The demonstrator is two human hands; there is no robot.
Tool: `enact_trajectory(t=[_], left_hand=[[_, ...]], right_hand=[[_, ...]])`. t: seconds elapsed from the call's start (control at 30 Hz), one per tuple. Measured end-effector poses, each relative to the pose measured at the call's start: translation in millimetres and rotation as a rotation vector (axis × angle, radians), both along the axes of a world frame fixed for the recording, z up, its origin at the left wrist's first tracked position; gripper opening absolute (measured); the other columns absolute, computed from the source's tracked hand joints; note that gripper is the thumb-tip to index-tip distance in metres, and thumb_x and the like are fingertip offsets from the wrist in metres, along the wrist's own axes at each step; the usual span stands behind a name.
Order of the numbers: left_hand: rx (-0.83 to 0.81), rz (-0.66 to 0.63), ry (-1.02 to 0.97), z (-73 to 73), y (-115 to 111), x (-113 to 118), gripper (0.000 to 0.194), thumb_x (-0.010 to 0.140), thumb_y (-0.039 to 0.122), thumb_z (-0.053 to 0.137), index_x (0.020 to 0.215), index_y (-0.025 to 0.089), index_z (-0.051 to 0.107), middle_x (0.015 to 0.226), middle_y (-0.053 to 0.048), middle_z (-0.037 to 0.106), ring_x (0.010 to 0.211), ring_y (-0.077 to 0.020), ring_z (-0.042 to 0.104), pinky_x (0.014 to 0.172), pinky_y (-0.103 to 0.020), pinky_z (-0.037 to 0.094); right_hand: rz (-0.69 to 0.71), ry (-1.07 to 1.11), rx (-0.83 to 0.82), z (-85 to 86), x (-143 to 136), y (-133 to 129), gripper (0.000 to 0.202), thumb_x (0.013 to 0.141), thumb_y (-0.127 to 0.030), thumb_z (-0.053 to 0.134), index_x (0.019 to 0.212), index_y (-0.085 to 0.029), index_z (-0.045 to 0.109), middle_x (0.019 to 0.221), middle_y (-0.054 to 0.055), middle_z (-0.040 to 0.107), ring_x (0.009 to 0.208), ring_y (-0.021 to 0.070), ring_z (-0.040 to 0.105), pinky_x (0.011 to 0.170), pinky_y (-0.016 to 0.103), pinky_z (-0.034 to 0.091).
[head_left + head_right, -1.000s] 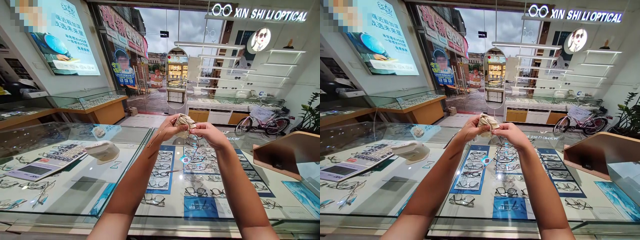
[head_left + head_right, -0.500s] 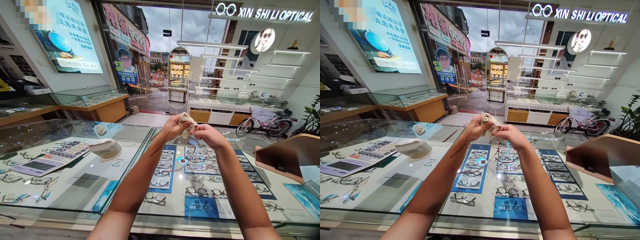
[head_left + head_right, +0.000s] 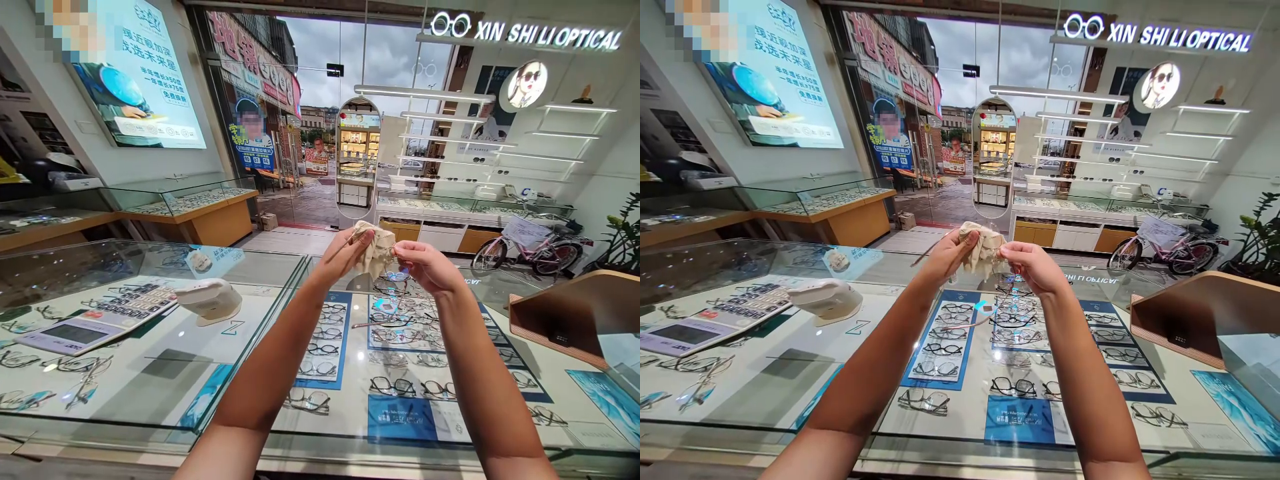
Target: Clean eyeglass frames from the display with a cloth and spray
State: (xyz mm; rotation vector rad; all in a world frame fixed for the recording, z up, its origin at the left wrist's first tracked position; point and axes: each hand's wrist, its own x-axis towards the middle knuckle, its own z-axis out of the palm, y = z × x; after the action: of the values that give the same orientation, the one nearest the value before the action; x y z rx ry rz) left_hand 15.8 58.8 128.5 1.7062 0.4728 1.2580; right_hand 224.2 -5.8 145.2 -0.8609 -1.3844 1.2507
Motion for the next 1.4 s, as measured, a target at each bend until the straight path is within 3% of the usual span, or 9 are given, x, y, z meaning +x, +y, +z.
enact_trajectory(t=[0.2, 0.37, 0.47, 0.57, 0.83, 1.07, 1.27, 1.4], left_hand=[[-0.025, -0.198, 0.147, -2.5, -3, 3, 0.065, 0.085, 0.077, 0.075, 0.087, 0.012, 0.073, 0.077, -0.004, 0.067, 0.066, -0.0116, 0.057, 0.059, -0.023, 0.043], [-0.199, -0.313, -0.015, -15.3, -14, 28, 0.058, 0.081, 0.068, 0.084, 0.091, 0.012, 0.073, 0.081, -0.005, 0.071, 0.07, -0.0124, 0.063, 0.067, -0.025, 0.049], [-0.309, -0.288, -0.161, -19.0, -19, 42, 0.059, 0.071, 0.062, 0.095, 0.094, 0.012, 0.074, 0.083, -0.004, 0.074, 0.072, -0.0129, 0.066, 0.073, -0.026, 0.053], [-0.315, -0.245, -0.205, -17.5, -22, 45, 0.06, 0.065, 0.058, 0.099, 0.095, 0.012, 0.074, 0.084, -0.004, 0.074, 0.073, -0.0128, 0.067, 0.072, -0.026, 0.052], [-0.17, -0.126, -0.054, -9.8, -26, 33, 0.055, 0.071, 0.06, 0.094, 0.084, 0.011, 0.075, 0.073, -0.002, 0.069, 0.065, -0.0109, 0.058, 0.062, -0.025, 0.042], [-0.125, -0.26, -0.037, -12.4, -25, 33, 0.06, 0.073, 0.058, 0.094, 0.106, 0.013, 0.072, 0.091, -0.006, 0.073, 0.077, -0.0159, 0.065, 0.072, -0.027, 0.049], [0.054, 0.009, 0.027, -14.2, -21, 34, 0.06, 0.084, 0.073, 0.077, 0.091, 0.014, 0.072, 0.085, -0.005, 0.07, 0.076, -0.0155, 0.06, 0.07, -0.027, 0.047], [0.04, 0.037, 0.03, -13.8, -22, 34, 0.063, 0.085, 0.077, 0.073, 0.082, 0.015, 0.069, 0.075, -0.003, 0.066, 0.068, -0.0139, 0.057, 0.064, -0.027, 0.045]], right_hand=[[-0.076, 0.254, -0.005, -0.7, 3, 4, 0.043, 0.059, -0.044, 0.102, 0.087, -0.02, 0.081, 0.075, -0.001, 0.065, 0.06, 0.0091, 0.042, 0.057, 0.025, 0.039], [-0.063, 0.351, -0.001, -10.8, -16, 11, 0.044, 0.059, -0.042, 0.102, 0.091, -0.022, 0.079, 0.089, 0.003, 0.075, 0.075, 0.0175, 0.065, 0.07, 0.031, 0.055], [-0.092, 0.359, 0.007, -13.0, -23, 11, 0.045, 0.059, -0.044, 0.101, 0.092, -0.022, 0.079, 0.094, 0.005, 0.078, 0.085, 0.0221, 0.07, 0.077, 0.035, 0.058], [-0.117, 0.303, 0.026, -11.5, -24, 7, 0.047, 0.06, -0.048, 0.1, 0.094, -0.023, 0.079, 0.094, 0.006, 0.078, 0.09, 0.0255, 0.071, 0.078, 0.037, 0.058], [-0.106, 0.332, 0.002, -9.6, -25, 1, 0.046, 0.055, -0.043, 0.103, 0.09, -0.021, 0.082, 0.093, 0.005, 0.078, 0.079, 0.0185, 0.067, 0.07, 0.03, 0.055], [-0.155, 0.297, 0.035, -9.4, -20, 6, 0.043, 0.061, -0.046, 0.099, 0.091, -0.022, 0.08, 0.095, 0.006, 0.079, 0.089, 0.0245, 0.071, 0.076, 0.036, 0.058], [-0.163, 0.301, 0.037, -9.9, -24, 4, 0.04, 0.059, -0.041, 0.099, 0.09, -0.021, 0.083, 0.094, 0.004, 0.078, 0.073, 0.0143, 0.06, 0.064, 0.028, 0.049], [-0.202, 0.264, 0.053, -13.4, -23, 8, 0.04, 0.06, -0.041, 0.097, 0.092, -0.022, 0.081, 0.096, 0.003, 0.077, 0.068, 0.0115, 0.055, 0.061, 0.028, 0.045]])
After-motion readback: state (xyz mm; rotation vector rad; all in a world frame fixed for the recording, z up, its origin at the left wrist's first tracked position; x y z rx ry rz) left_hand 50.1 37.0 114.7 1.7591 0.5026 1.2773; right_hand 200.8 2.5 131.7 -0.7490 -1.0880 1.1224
